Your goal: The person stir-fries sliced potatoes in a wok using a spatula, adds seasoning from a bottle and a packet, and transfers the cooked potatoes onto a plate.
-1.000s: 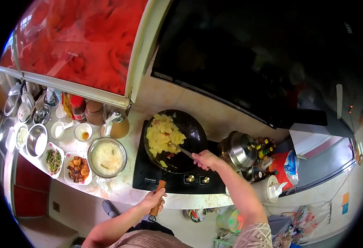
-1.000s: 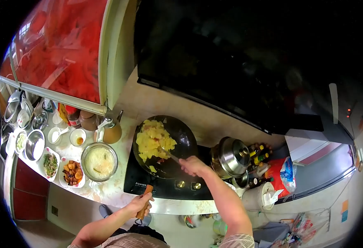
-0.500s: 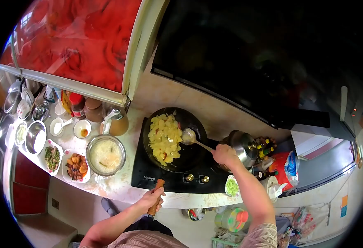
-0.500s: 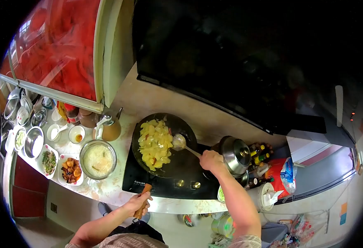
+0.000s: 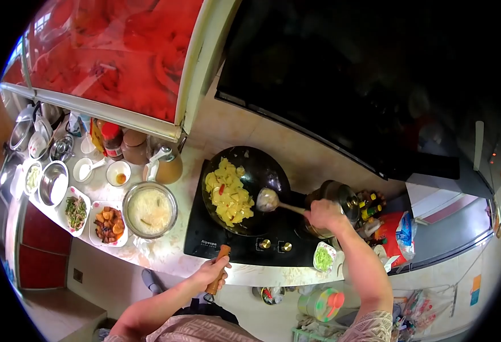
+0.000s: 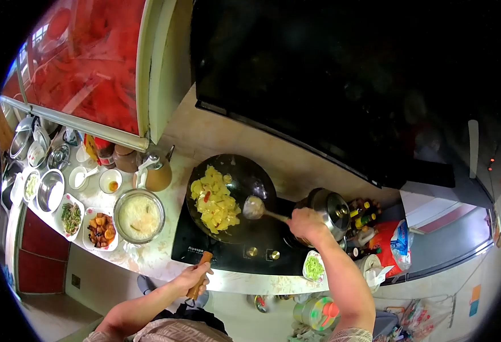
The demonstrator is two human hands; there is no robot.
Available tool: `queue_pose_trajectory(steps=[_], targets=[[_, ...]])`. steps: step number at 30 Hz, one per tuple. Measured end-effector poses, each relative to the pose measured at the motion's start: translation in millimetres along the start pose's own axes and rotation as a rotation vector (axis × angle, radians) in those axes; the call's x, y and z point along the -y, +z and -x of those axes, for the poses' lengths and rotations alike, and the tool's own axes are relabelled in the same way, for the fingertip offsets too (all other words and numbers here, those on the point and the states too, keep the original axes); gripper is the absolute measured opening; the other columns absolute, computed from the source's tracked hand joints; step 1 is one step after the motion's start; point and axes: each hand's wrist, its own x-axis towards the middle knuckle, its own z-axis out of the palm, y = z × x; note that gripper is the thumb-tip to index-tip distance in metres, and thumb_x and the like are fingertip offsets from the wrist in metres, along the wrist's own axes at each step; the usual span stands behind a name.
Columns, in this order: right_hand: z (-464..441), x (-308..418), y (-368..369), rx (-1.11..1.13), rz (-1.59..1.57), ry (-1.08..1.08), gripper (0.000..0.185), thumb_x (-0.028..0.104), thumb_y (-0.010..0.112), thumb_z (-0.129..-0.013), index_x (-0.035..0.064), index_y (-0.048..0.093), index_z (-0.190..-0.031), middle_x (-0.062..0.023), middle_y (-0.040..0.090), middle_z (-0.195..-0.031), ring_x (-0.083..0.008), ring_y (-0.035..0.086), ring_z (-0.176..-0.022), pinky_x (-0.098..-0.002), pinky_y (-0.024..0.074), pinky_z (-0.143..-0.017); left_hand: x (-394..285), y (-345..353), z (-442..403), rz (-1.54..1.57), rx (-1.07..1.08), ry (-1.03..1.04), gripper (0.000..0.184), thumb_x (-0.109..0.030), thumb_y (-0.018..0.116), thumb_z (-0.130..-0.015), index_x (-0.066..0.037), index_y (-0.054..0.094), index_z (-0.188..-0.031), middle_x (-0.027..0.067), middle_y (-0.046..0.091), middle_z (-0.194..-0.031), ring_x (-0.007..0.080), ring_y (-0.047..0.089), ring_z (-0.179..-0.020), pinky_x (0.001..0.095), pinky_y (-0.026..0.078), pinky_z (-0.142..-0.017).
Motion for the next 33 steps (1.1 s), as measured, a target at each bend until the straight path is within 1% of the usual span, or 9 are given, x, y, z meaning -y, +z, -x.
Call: queue_pose_trajectory(steps=[1,3,8,12,15,20,26,31,33], targets=[[-5.7,-1.3,16.8,-0.067,-0.058,-0.032,0.045,0.044,0.053,-0.089,0.0021,0.069,-0.086,-0.0161,0.067,-0.071,-0.0298,0.067,-0.067,-0.0427,0.0525,-0.066,0.5,-1.8,-1.5,0.003,-0.003,0.004,0.039,-0.043,0.052,-0.094,-0.005,0.049,-0.104,0.0043,0.046,-0.068,0.0137,0.047,-0.050,0.0287,0.042,-0.045],[-22.0,23.2,6.8,0.613,-0.609,0.109,0.051,0.047,0.056,-0.089,-0.0024,0.064,-0.078,-0.0063,0.056,-0.053,-0.0164,0.051,-0.042,-0.0318,0.0414,-0.041,4.1,-4.6,-4.2,0.000,0.011,0.011,0.041,-0.045,0.055,-0.092,-0.006,0.049,-0.103,0.0044,0.048,-0.069,0.0135,0.048,-0.048,0.0300,0.043,-0.045],[-36.4,74.6,57.5,0.452,-1.364,0.226,0.046,0.043,0.053,-0.094,0.0016,0.059,-0.075,-0.0001,0.046,-0.053,-0.0081,0.038,-0.040,-0.0243,0.0298,-0.037,2.3,-1.4,-1.5,-0.006,-0.010,0.008,0.041,-0.044,0.053,-0.093,-0.005,0.049,-0.103,0.0044,0.047,-0.067,0.0136,0.047,-0.048,0.0291,0.042,-0.044],[-30.8,75.5,53.8,0.261,-1.249,0.255,0.042,0.039,0.055,-0.092,0.0002,0.062,-0.079,-0.0095,0.059,-0.061,-0.0204,0.055,-0.047,-0.0333,0.0424,-0.044,-0.5,1.0,0.0,-0.038,-0.020,0.014,0.040,-0.043,0.051,-0.094,-0.004,0.048,-0.104,0.0046,0.047,-0.066,0.0136,0.047,-0.048,0.0289,0.042,-0.044],[2.6,85.5,23.8,-0.091,-0.552,0.194,0.036,0.036,0.051,-0.091,0.0027,0.064,-0.085,-0.0231,0.066,-0.081,-0.0414,0.064,-0.079,-0.0511,0.0507,-0.071,1.3,-0.1,-2.2,-0.025,-0.010,0.021,0.040,-0.043,0.051,-0.094,-0.004,0.049,-0.104,0.0048,0.047,-0.067,0.0139,0.047,-0.049,0.0293,0.042,-0.044],[53.6,115.5,56.3,-0.354,-0.491,0.216,0.025,0.028,0.056,-0.090,0.0037,0.056,-0.091,-0.0185,0.061,-0.082,-0.0405,0.063,-0.066,-0.0493,0.0514,-0.056,2.3,-2.8,-4.1,-0.004,-0.008,0.003,0.041,-0.044,0.051,-0.094,-0.004,0.049,-0.104,0.0050,0.047,-0.067,0.0142,0.046,-0.048,0.0292,0.041,-0.044],[60.7,155.2,108.1,-0.364,-0.736,0.271,0.042,0.031,0.051,-0.092,0.0013,0.051,-0.121,-0.0226,0.053,-0.100,-0.0430,0.061,-0.077,-0.0501,0.0511,-0.064,5.1,-0.5,-3.5,0.003,0.005,-0.001,0.043,-0.046,0.051,-0.094,-0.005,0.049,-0.106,0.0046,0.047,-0.069,0.0141,0.047,-0.049,0.0290,0.042,-0.045],[55.0,125.5,130.8,-0.308,-1.030,0.270,0.038,0.031,0.041,-0.097,0.0015,0.064,-0.105,-0.0184,0.063,-0.088,-0.0392,0.060,-0.087,-0.0455,0.0489,-0.077,3.8,0.3,-2.8,-0.002,-0.003,0.000,0.044,-0.046,0.049,-0.095,-0.005,0.048,-0.108,0.0049,0.046,-0.069,0.0148,0.046,-0.049,0.0296,0.041,-0.043],[44.5,117.8,158.7,-0.277,-0.764,0.326,0.034,0.032,0.050,-0.092,0.0059,0.060,-0.111,-0.0181,0.059,-0.102,-0.0383,0.060,-0.090,-0.0465,0.0503,-0.077,4.3,2.3,-0.7,-0.001,-0.007,0.003,0.046,-0.048,0.049,-0.094,-0.005,0.049,-0.109,0.0043,0.045,-0.067,0.0143,0.046,-0.049,0.0294,0.040,-0.043]])
